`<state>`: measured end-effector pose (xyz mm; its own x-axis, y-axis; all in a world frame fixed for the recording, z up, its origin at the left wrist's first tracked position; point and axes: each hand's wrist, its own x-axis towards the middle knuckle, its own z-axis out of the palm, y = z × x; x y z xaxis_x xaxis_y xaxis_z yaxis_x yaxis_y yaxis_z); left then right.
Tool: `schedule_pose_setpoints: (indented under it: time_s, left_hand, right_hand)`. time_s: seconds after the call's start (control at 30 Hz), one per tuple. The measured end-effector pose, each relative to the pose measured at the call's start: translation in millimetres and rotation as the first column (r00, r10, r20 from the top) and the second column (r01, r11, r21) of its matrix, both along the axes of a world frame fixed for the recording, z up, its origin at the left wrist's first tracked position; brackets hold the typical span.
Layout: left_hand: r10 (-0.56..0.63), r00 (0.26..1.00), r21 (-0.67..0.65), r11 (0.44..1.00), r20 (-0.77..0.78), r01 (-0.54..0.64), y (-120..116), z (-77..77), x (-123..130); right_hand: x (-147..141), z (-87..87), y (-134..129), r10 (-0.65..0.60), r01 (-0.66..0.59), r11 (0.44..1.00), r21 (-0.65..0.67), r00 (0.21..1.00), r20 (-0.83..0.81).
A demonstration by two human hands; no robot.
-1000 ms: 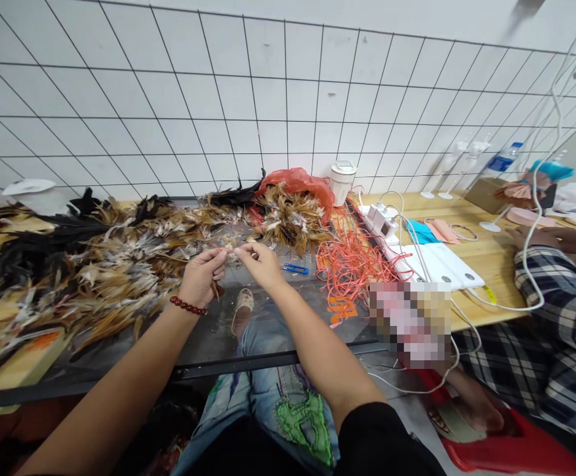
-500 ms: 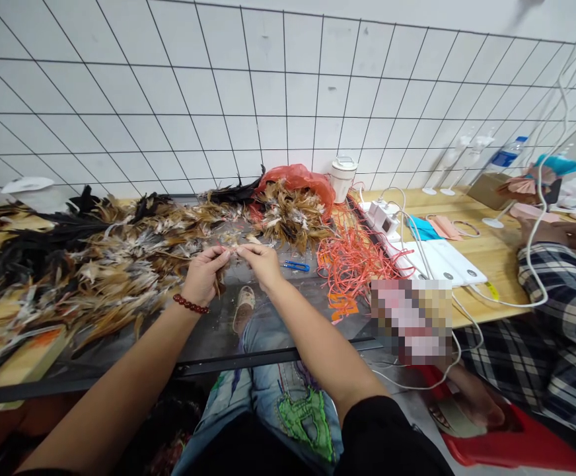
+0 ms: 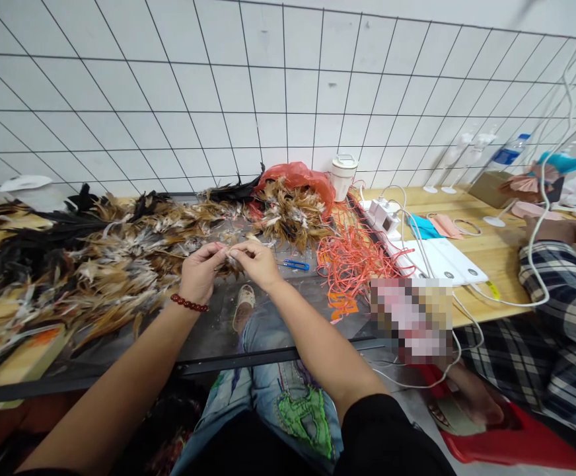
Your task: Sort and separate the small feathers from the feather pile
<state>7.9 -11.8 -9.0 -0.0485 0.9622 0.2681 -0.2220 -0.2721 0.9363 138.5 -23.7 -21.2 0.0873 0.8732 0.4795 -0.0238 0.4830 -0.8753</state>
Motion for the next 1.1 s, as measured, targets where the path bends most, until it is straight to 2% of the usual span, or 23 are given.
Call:
schedule_pose_setpoints:
  time_s: [0.07,0.17,0.33,0.47,0.63,0.8,0.87,1.0,1.1]
  left_hand:
    - [-0.012,0.999,-0.085,0.996,0.050,0.017,-1,2.2,0]
    - [-0.097,0.986,-0.219,0.968,0.137,0.126,-5,7.7,0]
    - [-0.205,0.931,-0.307,0.903,0.303,0.299,-5,13.7,-3]
    - [-0.250,0.880,-0.339,0.853,0.405,0.398,-2,14.2,-6]
    - [-0.240,0.883,-0.378,0.835,0.402,0.399,-2,13.2,-5]
    - [-0.227,0.883,-0.337,0.862,0.411,0.378,-2,13.0,-4]
    - [-0.239,0.877,-0.314,0.868,0.417,0.386,-2,13.7,-5]
    - [-0.256,0.875,-0.304,0.867,0.410,0.396,-4,15.6,-5]
    - [-0.281,0.896,-0.291,0.875,0.344,0.386,-7,15.7,-2]
  right_hand:
    - [-1,1.5,-2,-0.010,0.006,0.999,0.043,0.997,0.077]
    - [-2,4.1,-6,-0.060,0.046,0.995,0.090,0.986,0.155]
    - [0,6.6,-9,-0.107,0.080,0.990,0.119,0.963,0.246]
    - [2,5.9,-8,-0.128,0.112,0.991,0.076,0.956,0.265]
    - [3,2.5,-5,-0.111,0.121,0.991,-0.053,0.982,0.154]
    - [-2,0.0,-4,0.117,-0.121,0.976,-0.182,0.993,-0.032]
    - [-4,0.4,-4,0.168,-0.186,0.962,-0.201,0.981,-0.100]
    - [-4,0.9,-1,0.132,-0.174,0.956,-0.235,0.974,-0.185]
    - [-3,0.1,2,0.077,-0.138,0.948,-0.285,0.974,-0.213]
